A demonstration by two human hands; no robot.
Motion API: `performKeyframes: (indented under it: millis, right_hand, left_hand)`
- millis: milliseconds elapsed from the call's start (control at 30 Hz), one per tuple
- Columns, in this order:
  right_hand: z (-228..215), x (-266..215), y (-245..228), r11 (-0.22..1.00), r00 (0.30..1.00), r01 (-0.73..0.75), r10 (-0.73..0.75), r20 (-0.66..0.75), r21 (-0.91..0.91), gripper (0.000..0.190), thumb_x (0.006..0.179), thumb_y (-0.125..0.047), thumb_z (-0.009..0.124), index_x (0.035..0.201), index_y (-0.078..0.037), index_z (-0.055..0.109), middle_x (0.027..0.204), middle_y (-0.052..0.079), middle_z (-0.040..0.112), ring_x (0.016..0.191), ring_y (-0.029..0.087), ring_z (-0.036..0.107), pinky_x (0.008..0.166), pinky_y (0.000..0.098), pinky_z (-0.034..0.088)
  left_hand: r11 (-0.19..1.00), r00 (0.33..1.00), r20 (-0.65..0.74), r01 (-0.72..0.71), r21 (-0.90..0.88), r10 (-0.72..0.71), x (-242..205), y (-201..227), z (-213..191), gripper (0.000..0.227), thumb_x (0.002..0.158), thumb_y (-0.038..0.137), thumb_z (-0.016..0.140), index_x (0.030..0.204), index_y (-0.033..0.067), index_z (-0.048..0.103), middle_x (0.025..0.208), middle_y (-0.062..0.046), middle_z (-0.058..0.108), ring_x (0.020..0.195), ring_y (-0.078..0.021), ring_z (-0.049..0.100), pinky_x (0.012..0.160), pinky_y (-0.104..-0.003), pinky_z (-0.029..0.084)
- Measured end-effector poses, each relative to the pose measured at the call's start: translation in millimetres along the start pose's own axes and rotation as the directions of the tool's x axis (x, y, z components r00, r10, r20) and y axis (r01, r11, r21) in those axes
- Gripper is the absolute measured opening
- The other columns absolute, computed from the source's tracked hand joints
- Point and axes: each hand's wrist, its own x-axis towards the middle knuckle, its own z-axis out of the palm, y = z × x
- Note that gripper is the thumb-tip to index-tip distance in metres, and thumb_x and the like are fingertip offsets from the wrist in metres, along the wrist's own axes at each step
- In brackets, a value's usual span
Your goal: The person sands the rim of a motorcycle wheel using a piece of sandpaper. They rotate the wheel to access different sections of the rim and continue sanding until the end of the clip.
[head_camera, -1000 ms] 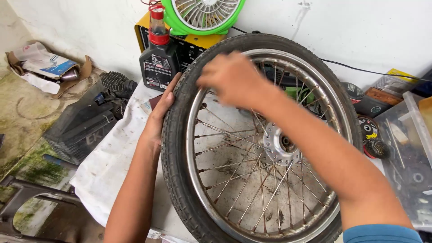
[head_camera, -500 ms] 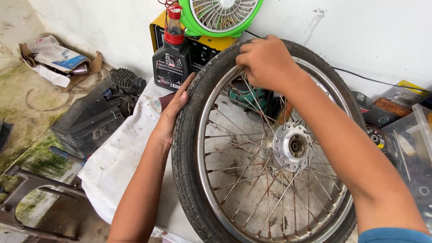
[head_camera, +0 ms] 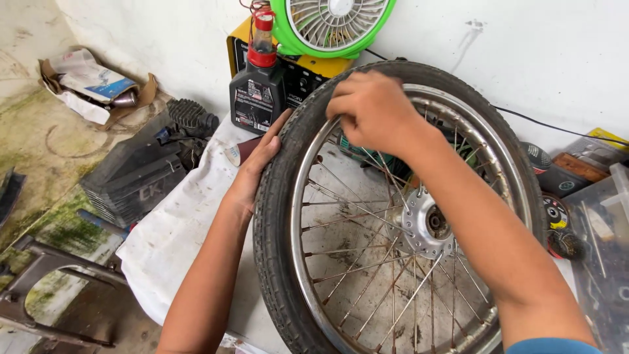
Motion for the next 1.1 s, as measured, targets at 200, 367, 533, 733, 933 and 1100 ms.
performKeyframes:
  millis: [200,367,533,733,933,1100]
  right_hand:
    - [18,2,-25,0.976,0.965,0.216,-0.21,-0.157,0.017,0.009,0.08,-0.016,0.061,0.08,-0.023,0.065,0.09,-0.005,0.068,0.092,0.018,0.066,0.082,0.0319,0.051]
    - [26,-7,31,0.986,0.978,0.135,-0.149,-0.145,-0.099,0.014,0.073,-0.016,0.072,0.087,-0.018,0.071,0.089,0.002,0.068,0.091,0.024,0.068,0.083,0.0374,0.053]
    - [40,-3,-36,0.967,0.953,0.23,-0.246,-0.175,-0.108,0.01,0.077,-0.016,0.068,0.078,-0.026,0.066,0.086,-0.008,0.064,0.089,0.016,0.062,0.082,0.0334,0.049]
    - [37,-5,-3,0.98,0.936,0.155,-0.186,-0.297,-0.125,0.012,0.081,-0.011,0.068,0.083,-0.022,0.069,0.088,-0.006,0.066,0.088,0.017,0.064,0.076,0.0338,0.047]
    - [49,-9,9,0.977,0.921,0.198,-0.215,-0.325,-0.086,0.006,0.084,-0.018,0.072,0.084,-0.024,0.072,0.088,-0.004,0.071,0.087,0.017,0.065,0.076,0.0343,0.046]
    - [64,-6,-14,0.958,0.848,0.193,-0.273,-0.455,-0.214,0.011,0.079,-0.021,0.067,0.074,-0.028,0.06,0.082,-0.007,0.06,0.08,0.019,0.056,0.069,0.0372,0.042]
  left_hand:
    - [0.991,0.994,0.07,-0.092,0.1,0.085,10,-17,-26,0.07,0.103,0.045,0.056,0.164,0.0198,0.032,0.167,-0.022,0.029,0.15,-0.0337,0.033,0.122,-0.053,0.032]
    - [0.992,0.994,0.073,-0.083,0.099,0.076,4,-9,-16,0.068,0.104,0.044,0.056,0.163,0.02,0.032,0.167,-0.022,0.029,0.151,-0.0345,0.034,0.121,-0.052,0.032]
    - [0.993,0.995,0.053,-0.085,0.083,0.08,12,-21,-28,0.069,0.103,0.044,0.057,0.164,0.0197,0.032,0.166,-0.022,0.032,0.148,-0.0337,0.037,0.12,-0.053,0.034]
    - [0.991,0.994,0.072,-0.089,0.104,0.082,5,-8,-15,0.068,0.104,0.044,0.057,0.163,0.0201,0.033,0.166,-0.022,0.03,0.15,-0.0342,0.034,0.12,-0.052,0.033]
    - [0.993,0.996,0.057,-0.079,0.082,0.074,3,-11,-12,0.071,0.103,0.045,0.058,0.164,0.019,0.032,0.167,-0.023,0.029,0.15,-0.0357,0.034,0.121,-0.053,0.032]
    - [0.993,0.996,0.061,-0.077,0.092,0.072,0,-7,-7,0.07,0.103,0.045,0.057,0.163,0.0202,0.033,0.167,-0.022,0.029,0.151,-0.0356,0.033,0.121,-0.053,0.032]
